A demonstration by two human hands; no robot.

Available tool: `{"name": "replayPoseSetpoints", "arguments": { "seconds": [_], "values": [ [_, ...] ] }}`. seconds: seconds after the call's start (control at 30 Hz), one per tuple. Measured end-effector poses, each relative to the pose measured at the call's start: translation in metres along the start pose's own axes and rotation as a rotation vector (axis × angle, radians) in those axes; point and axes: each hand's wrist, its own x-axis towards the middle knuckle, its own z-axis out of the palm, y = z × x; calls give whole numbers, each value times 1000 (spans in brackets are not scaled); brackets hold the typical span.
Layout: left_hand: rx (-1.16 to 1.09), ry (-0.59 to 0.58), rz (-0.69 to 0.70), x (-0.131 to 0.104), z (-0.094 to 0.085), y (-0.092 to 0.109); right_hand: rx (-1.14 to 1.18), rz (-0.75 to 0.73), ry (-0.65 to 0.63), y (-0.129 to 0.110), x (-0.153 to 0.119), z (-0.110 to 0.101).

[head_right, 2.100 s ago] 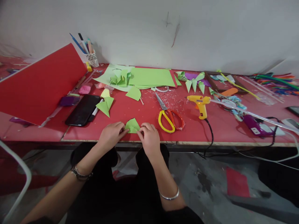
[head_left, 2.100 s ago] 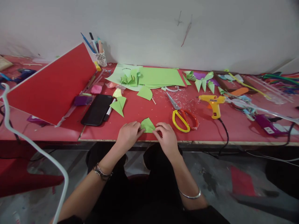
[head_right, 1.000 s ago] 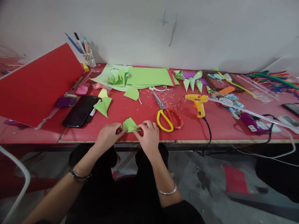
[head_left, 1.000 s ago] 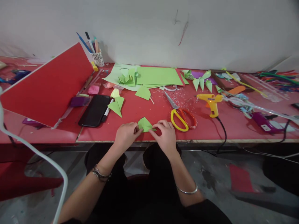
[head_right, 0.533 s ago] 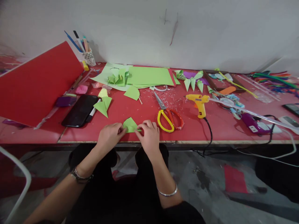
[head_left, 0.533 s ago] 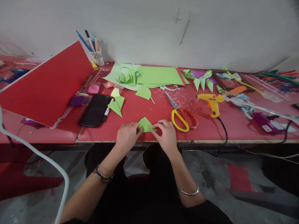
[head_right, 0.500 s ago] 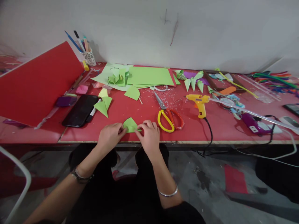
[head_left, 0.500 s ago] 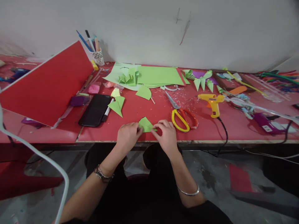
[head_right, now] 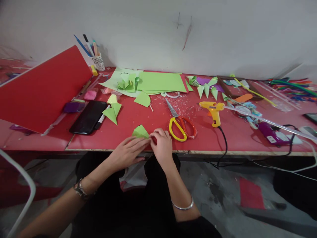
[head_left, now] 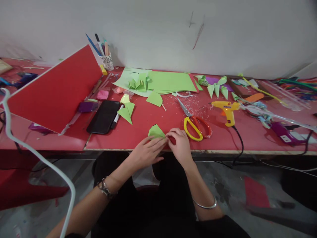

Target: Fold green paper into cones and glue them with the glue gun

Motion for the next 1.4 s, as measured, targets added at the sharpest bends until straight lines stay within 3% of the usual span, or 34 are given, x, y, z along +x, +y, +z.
{"name": "replayPoseSetpoints", "arguments": {
  "seconds": [0.13, 0.47, 0.67, 0.83, 0.93, 1.07, 1.27, 1.4],
  "values": [
    [-45, -113, 9, -6, 4, -7, 1, -12, 23, -1, -1, 1],
    [-123, -185, -18, -22, -15, -38, -1, -2, 5, 0, 0, 0],
    [-130, -192, -41, -39, -27, -49, -1, -25, 16, 2, 0, 1],
    [-150, -160, -39, -38, -29, -54, -47, -66, 0, -1, 0, -1],
    [-127, -151, -31, -34, -26, -53, -55, -195, -28, -2, -2, -2],
    [-82, -106, -41, -30, -18, -43, -71, -370, -211, -5, -8, -2],
    [-66, -76, -68, -21, -6, -20, -99, -341, -259, -21, -12, -4],
    [-126, -71, -84, -11, -8, -22, -102, -379, -308, -15, -7, -10]
  ]
}}
